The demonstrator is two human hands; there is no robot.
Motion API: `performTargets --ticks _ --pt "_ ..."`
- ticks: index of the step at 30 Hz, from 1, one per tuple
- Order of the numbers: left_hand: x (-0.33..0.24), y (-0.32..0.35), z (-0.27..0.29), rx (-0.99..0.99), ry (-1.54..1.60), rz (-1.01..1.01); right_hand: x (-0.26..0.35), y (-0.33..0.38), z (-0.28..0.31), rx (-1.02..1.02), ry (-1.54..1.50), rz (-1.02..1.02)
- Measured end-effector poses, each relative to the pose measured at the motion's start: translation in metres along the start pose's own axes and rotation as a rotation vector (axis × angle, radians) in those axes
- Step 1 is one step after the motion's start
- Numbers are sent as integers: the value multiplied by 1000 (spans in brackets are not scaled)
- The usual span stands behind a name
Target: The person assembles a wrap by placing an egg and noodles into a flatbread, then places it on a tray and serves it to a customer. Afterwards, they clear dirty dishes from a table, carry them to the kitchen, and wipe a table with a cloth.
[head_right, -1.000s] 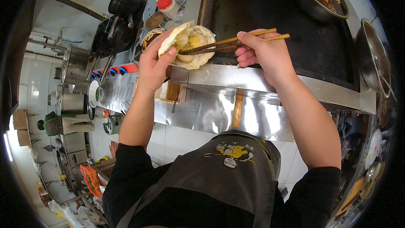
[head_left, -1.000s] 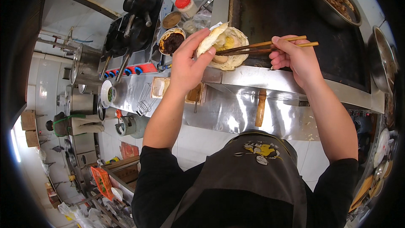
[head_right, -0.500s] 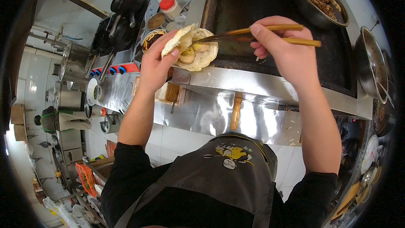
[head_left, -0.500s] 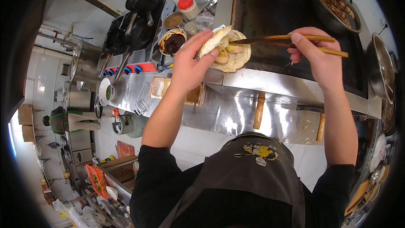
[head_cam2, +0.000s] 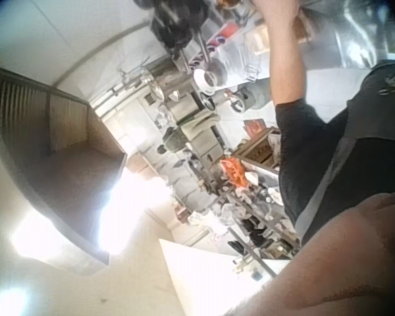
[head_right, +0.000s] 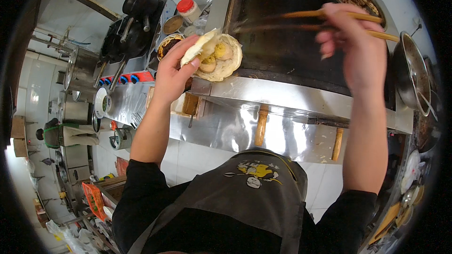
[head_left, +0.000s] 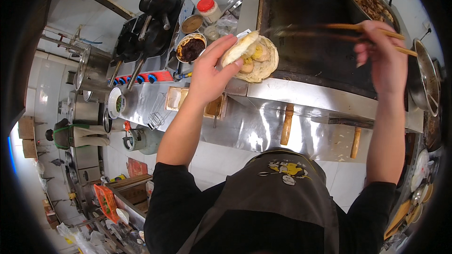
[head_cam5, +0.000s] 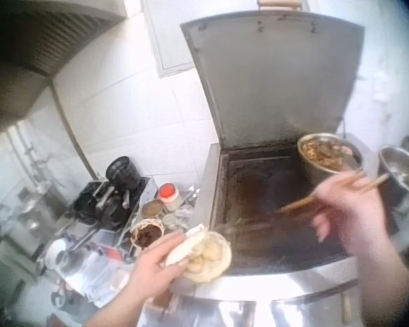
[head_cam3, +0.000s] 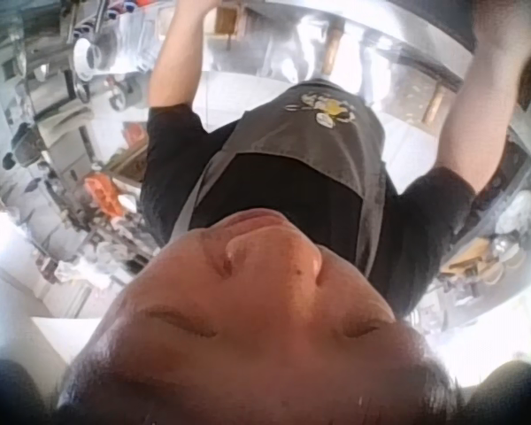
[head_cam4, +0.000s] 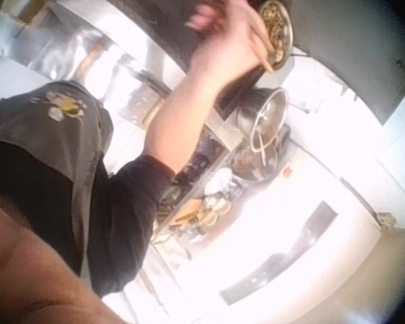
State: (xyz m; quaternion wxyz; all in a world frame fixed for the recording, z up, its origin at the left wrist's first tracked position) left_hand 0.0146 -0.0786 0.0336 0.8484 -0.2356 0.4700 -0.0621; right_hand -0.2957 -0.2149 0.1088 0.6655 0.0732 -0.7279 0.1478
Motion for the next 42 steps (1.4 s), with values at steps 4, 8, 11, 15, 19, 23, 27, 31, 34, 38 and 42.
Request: performTargets --ticks 4,8,11,15,19,23,27,31,34,38,42 --pt "-3 0 -1 25 -77 -33 47 -18 80 -179 100 124" --pt "-3 -3 -5 70 -14 -19 75 -51 164 -422 278 141" --pt "-7 -3 -4 92 -39 -10 76 -69 197 -530 385 119" --pt "-5 -4 -5 102 25 18 68 -97 219 -627 503 -11" --pt "-4 -5 -6 103 34 16 61 -123 219 -688 923 -137" --pt "-6 -5 -6 114 10 6 19 -148 198 -575 951 -177" --pt "-7 -6 -6 117 19 14 2 -158 205 -579 661 -173" --pt "-3 -5 -5 124 73 49 23 -152 229 -609 417 -118" --pt "-3 -6 -5 139 80 48 41 -145 240 -627 339 -63" --pt "-2 -6 -5 142 110 68 47 -137 250 -660 250 -37" --pt "-4 -7 -6 146 109 55 41 -131 261 -710 253 -85"
Point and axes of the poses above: each hand's wrist, its own y-axis away from the middle knuckle, its own z-axis out of the back of the hand, x = y × z, the point moved 9 cm from there along -y, towards the middle knuckle, and after that the axes turned 5 degrees about -z, right-handed, at the moved point
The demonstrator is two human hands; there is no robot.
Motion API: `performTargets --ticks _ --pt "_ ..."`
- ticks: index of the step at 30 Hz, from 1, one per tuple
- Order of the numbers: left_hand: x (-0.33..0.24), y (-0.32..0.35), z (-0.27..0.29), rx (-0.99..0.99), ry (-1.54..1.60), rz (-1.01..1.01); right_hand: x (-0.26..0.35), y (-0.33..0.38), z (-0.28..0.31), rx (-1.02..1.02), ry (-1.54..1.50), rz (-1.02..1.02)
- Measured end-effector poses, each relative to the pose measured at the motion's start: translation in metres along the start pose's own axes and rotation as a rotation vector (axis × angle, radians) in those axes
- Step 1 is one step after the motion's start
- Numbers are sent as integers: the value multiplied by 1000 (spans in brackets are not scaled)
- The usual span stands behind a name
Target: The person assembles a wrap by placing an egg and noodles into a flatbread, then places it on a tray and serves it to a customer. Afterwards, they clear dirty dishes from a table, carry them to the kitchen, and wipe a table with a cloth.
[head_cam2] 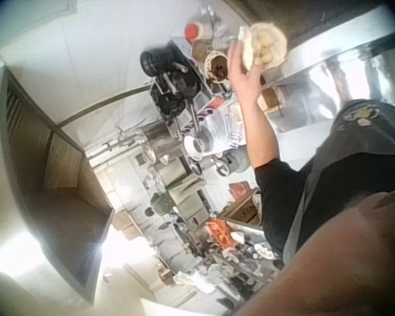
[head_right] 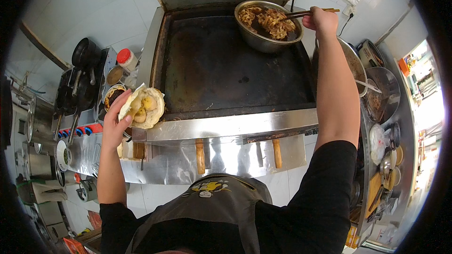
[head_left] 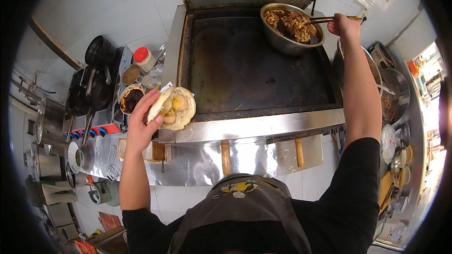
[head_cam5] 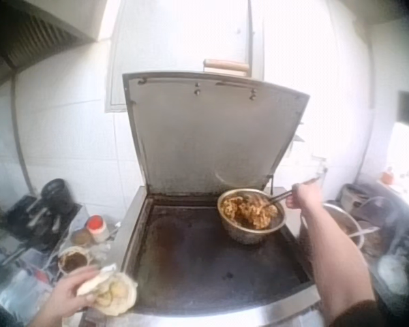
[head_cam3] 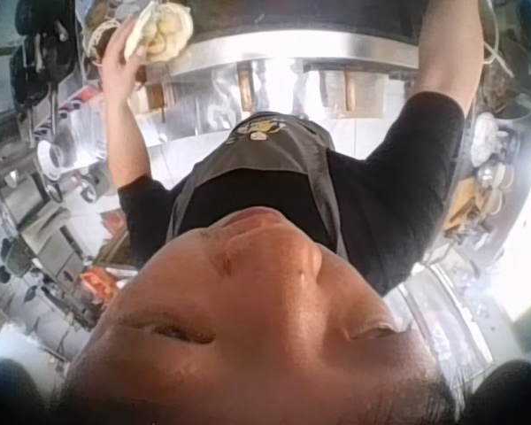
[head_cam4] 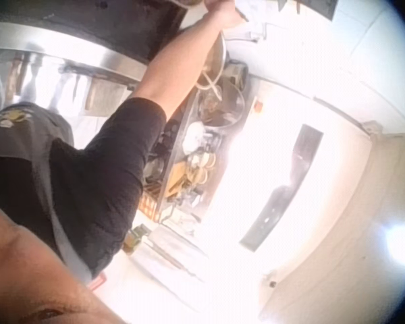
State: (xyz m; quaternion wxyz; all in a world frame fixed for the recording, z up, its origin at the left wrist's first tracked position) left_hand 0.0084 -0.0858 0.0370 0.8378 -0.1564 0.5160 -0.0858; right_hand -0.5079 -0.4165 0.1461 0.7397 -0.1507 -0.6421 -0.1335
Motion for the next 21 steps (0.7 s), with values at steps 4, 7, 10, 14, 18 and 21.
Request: performTargets --ticks 4,7,10,14,18,21 --pt "2 1 1 -1 20 19 17 -2 14 -52 224 50" --pt "3 2 1 8 31 22 48 -5 22 -57 394 112" --pt "3 1 1 16 26 16 73 -6 23 -43 375 200" --pt "2 0 1 12 32 15 71 -5 -24 81 625 391" --pt "2 1 0 7 14 12 48 3 -67 73 920 500" --pt "4 1 1 -1 -1 19 51 8 -65 52 871 467"
Point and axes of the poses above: each hand's wrist, its own y-axis away from the middle knuckle, its own z-axis out of the back of the hand, x = y × z, the point moved 9 cm from there along -y, towards the middle knuckle, and after that the axes turned 5 degrees about -z, right-handed, at the moved point
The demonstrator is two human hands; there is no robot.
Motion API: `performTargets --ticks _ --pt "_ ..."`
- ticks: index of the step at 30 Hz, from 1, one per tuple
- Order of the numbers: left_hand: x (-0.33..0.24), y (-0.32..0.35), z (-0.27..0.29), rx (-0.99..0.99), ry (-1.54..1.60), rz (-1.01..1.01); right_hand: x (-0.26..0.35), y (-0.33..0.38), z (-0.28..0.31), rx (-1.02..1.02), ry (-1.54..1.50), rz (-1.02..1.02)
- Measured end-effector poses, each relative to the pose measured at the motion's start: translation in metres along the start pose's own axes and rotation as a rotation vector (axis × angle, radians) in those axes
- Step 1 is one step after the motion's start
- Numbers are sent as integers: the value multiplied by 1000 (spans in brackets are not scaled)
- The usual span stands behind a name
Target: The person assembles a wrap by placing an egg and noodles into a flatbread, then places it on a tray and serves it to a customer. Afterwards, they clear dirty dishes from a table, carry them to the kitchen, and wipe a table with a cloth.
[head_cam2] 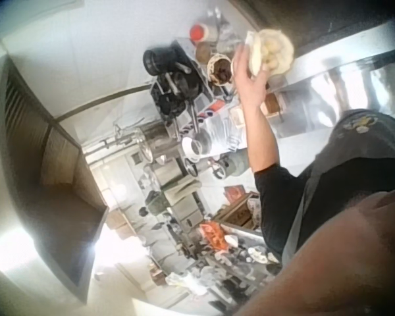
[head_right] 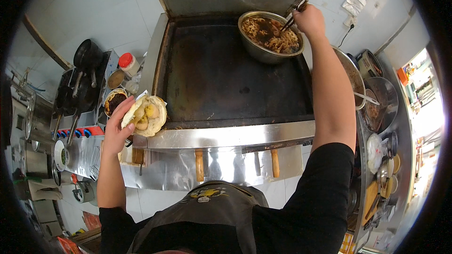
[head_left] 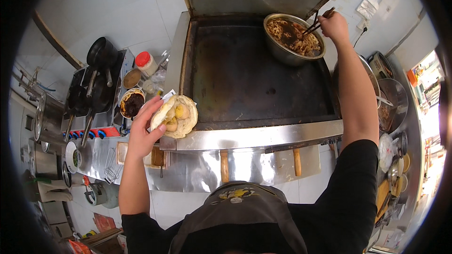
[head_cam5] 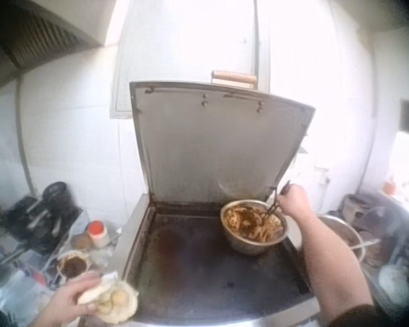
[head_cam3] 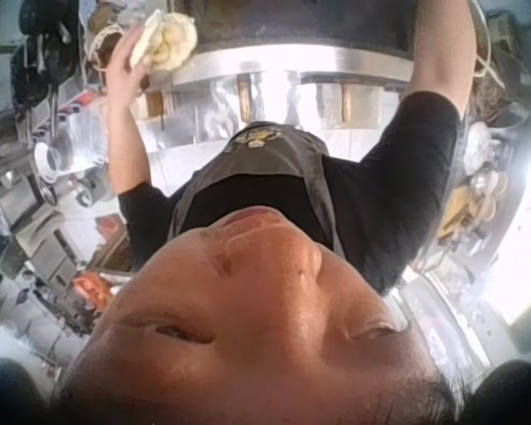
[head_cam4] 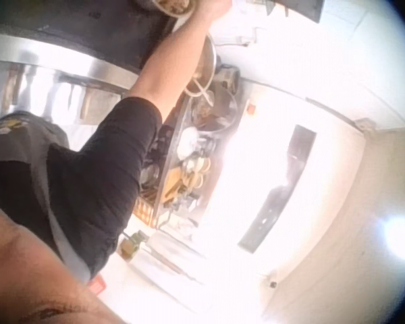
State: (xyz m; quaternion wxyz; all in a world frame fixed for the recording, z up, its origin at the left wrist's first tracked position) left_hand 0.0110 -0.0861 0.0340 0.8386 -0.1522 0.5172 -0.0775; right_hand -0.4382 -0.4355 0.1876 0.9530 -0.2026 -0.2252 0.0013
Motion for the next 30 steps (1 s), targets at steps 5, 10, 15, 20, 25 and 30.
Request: performTargets --ticks 5,10,15,20,25,30 --pt "-1 0 -1 4 -2 -10 4 -3 23 31 -381 -104" --pt "-3 0 -2 0 -13 -11 1 3 1 109 -67 -144" --pt "-4 1 -2 6 -34 -10 -37 2 -4 54 -44 -324" --pt "-3 2 -2 -4 -25 -4 -54 -2 -53 72 -155 -386" --pt "-4 1 -2 -3 -41 -21 -64 17 -103 118 -554 -556" --pt "-4 1 -2 -1 -44 -17 -75 29 -98 41 -923 -647"
Point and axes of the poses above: each hand's wrist, its own y-axis away from the middle knuckle, its own z-axis out of the back of the hand, x = y × z, the point moved 9 cm from there along -y, towards the middle knuckle, and after that the axes turned 5 degrees about -z, right-handed, at the moved point
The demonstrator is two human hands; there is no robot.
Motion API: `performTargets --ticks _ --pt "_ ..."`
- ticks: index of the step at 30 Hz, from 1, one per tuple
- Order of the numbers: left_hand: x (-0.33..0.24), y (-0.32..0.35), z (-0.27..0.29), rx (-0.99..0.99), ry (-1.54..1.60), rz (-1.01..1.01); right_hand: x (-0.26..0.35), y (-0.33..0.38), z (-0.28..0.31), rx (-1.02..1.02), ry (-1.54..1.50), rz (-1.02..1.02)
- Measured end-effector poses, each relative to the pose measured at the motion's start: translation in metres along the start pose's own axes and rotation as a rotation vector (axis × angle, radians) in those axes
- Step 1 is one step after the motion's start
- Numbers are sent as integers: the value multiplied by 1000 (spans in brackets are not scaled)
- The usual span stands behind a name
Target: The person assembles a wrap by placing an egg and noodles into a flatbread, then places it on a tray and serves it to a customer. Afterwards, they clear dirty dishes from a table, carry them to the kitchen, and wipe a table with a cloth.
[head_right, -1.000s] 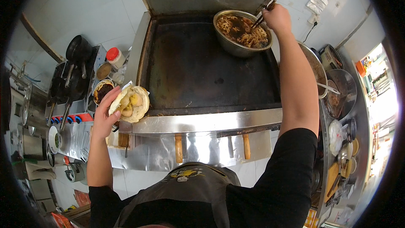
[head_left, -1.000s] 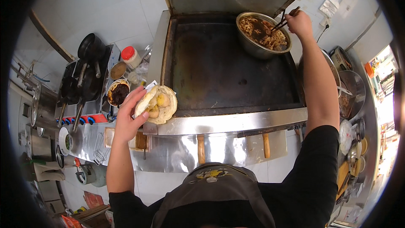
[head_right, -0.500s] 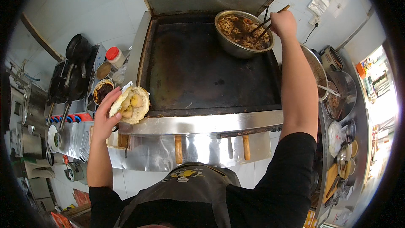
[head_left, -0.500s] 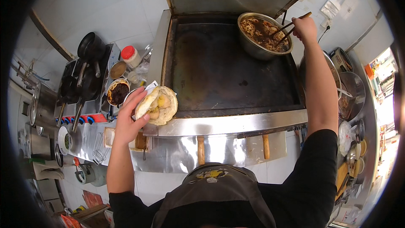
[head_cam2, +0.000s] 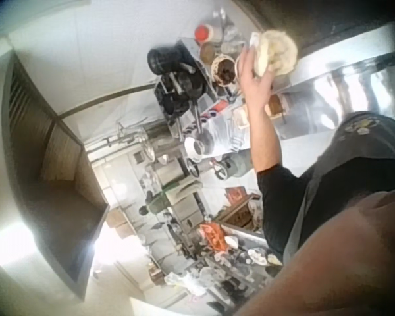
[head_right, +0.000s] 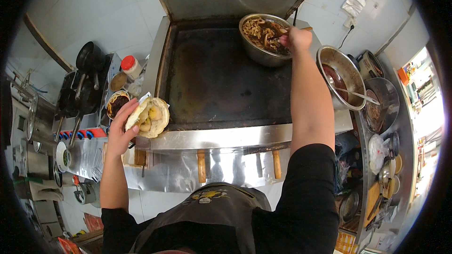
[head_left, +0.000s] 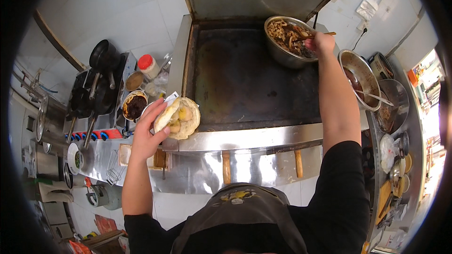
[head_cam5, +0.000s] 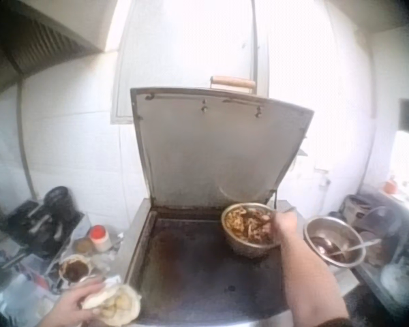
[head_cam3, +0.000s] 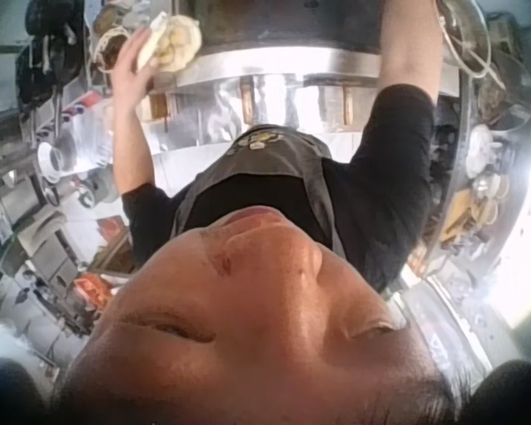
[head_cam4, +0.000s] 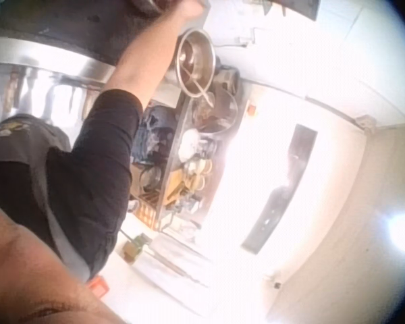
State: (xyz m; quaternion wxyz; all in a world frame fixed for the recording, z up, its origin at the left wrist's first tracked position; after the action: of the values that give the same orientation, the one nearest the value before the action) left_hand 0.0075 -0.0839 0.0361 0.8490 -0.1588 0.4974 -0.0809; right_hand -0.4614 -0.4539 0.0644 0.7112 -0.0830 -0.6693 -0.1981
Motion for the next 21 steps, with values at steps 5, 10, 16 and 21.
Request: performTargets --ticks 5,10,16,21 --pt "1 0 0 2 -3 3 16 -9 26 31 -112 8" --pt "0 -1 0 6 -25 -13 32 -7 41 68 -121 41" --pt "-1 0 0 6 -16 -24 60 15 39 120 256 160" --pt "-1 1 0 6 -19 -16 121 33 54 32 595 307"
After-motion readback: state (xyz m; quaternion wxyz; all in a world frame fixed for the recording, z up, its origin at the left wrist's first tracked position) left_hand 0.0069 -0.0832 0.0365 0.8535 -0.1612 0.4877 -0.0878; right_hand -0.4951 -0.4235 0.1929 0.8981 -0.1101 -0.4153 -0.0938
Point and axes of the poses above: each hand's wrist, its own y-axis away from the middle knuckle, its own z-axis out of the back of the hand, x = y × z, the point moved 9 cm from there along -y, towards the middle knuckle, and after that the axes turned 5 degrees about -z, right-handed, at the moved point
